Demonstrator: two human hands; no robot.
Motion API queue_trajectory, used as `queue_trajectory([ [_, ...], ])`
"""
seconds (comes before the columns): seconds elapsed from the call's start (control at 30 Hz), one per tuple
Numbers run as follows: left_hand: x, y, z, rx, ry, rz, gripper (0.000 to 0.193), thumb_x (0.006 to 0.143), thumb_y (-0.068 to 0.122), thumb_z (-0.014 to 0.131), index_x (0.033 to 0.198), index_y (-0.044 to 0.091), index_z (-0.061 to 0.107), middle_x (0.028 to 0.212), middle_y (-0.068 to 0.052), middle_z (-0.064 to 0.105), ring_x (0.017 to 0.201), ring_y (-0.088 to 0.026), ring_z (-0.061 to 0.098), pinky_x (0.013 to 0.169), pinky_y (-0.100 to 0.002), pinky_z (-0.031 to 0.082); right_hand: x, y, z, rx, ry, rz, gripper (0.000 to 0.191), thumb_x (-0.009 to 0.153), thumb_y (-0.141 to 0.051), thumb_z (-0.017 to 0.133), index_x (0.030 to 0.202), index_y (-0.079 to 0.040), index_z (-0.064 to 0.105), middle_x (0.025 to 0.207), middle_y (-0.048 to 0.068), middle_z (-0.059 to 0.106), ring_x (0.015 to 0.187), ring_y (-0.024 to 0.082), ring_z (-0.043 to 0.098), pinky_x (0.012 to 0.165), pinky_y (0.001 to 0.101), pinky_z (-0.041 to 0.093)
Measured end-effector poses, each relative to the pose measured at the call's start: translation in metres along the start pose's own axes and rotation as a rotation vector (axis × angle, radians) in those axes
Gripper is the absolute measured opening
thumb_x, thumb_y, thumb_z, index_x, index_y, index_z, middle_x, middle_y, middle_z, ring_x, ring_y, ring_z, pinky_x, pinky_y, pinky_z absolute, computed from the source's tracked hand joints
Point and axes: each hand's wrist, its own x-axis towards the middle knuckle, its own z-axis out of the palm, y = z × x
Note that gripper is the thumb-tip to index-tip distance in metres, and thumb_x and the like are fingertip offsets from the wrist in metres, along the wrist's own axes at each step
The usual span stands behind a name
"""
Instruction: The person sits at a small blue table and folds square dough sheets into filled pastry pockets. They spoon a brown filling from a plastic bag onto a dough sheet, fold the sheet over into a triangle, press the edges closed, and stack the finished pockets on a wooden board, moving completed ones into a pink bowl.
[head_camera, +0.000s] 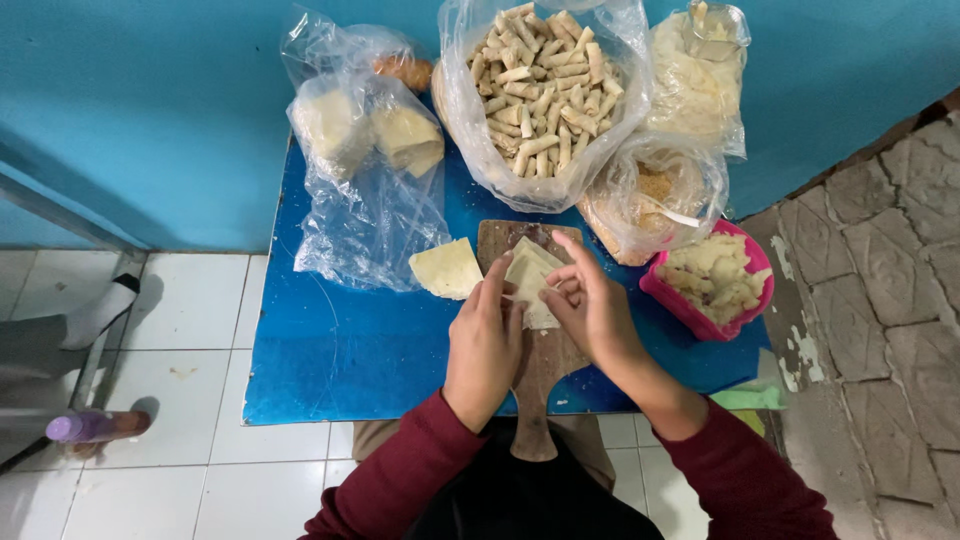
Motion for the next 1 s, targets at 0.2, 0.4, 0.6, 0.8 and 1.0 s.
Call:
queue_trajectory([
  [0.2,0.002,-0.001,-0.023,0.255,-0.021,0.149,0.033,0.09,0.004,0.068,0.123,0.002,0.063,0.101,-0.017,0.067,0.09,-0.037,0.066,0.078,-0.044,0.053,-0.001,-0.003,0.002,-0.088,0.02,-0.108,0.075,0.085,-0.004,0.077,0.152,-0.012,0.045,0.098,0.008,0.071,0.077,0.016,0.068,0.073,0.0287,0.057],
  [0.4,0.042,-0.041,-0.052,0.648,-0.167,0.215,0.028,0.088,0.007,0.07,0.115,0.002,0.066,0.106,-0.015,0.069,0.097,-0.034,0.065,0.081,-0.043,0.054,-0.003,-0.009,0.0,-0.232,0.047,-0.159,0.075,0.082,-0.008,0.08,0.149,-0.011,0.048,0.106,0.012,0.068,0.082,0.026,0.063,0.076,0.0363,0.054],
  [0.6,0.088,-0.074,-0.064,0.769,-0.461,0.03,0.042,0.075,0.031,0.084,0.104,0.005,0.068,0.106,-0.017,0.069,0.104,-0.036,0.064,0.086,-0.046,0.053,-0.005,-0.031,-0.011,-0.363,0.102,-0.335,0.071,0.082,-0.011,0.082,0.146,-0.007,0.051,0.11,0.014,0.068,0.095,0.034,0.06,0.084,0.0424,0.051],
  [0.8,0.101,-0.074,-0.076,0.554,-0.487,0.067,0.04,0.067,0.029,0.089,0.096,0.009,0.069,0.097,-0.015,0.071,0.096,-0.038,0.067,0.075,-0.048,0.053,0.002,-0.052,-0.016,-0.326,0.065,-0.438,0.055,0.081,-0.007,0.081,0.132,-0.005,0.06,0.105,0.011,0.069,0.093,0.033,0.06,0.083,0.0423,0.05],
  [1.0,0.094,-0.072,-0.051,-0.025,-0.501,-0.229,0.042,0.086,0.029,0.081,0.113,0.003,0.062,0.084,-0.01,0.069,0.073,-0.019,0.067,0.064,-0.033,0.054,0.01,-0.057,0.001,-0.152,0.1,-0.506,0.024,0.087,0.001,0.079,0.106,-0.006,0.067,0.097,0.008,0.069,0.088,0.027,0.069,0.075,0.0357,0.053],
])
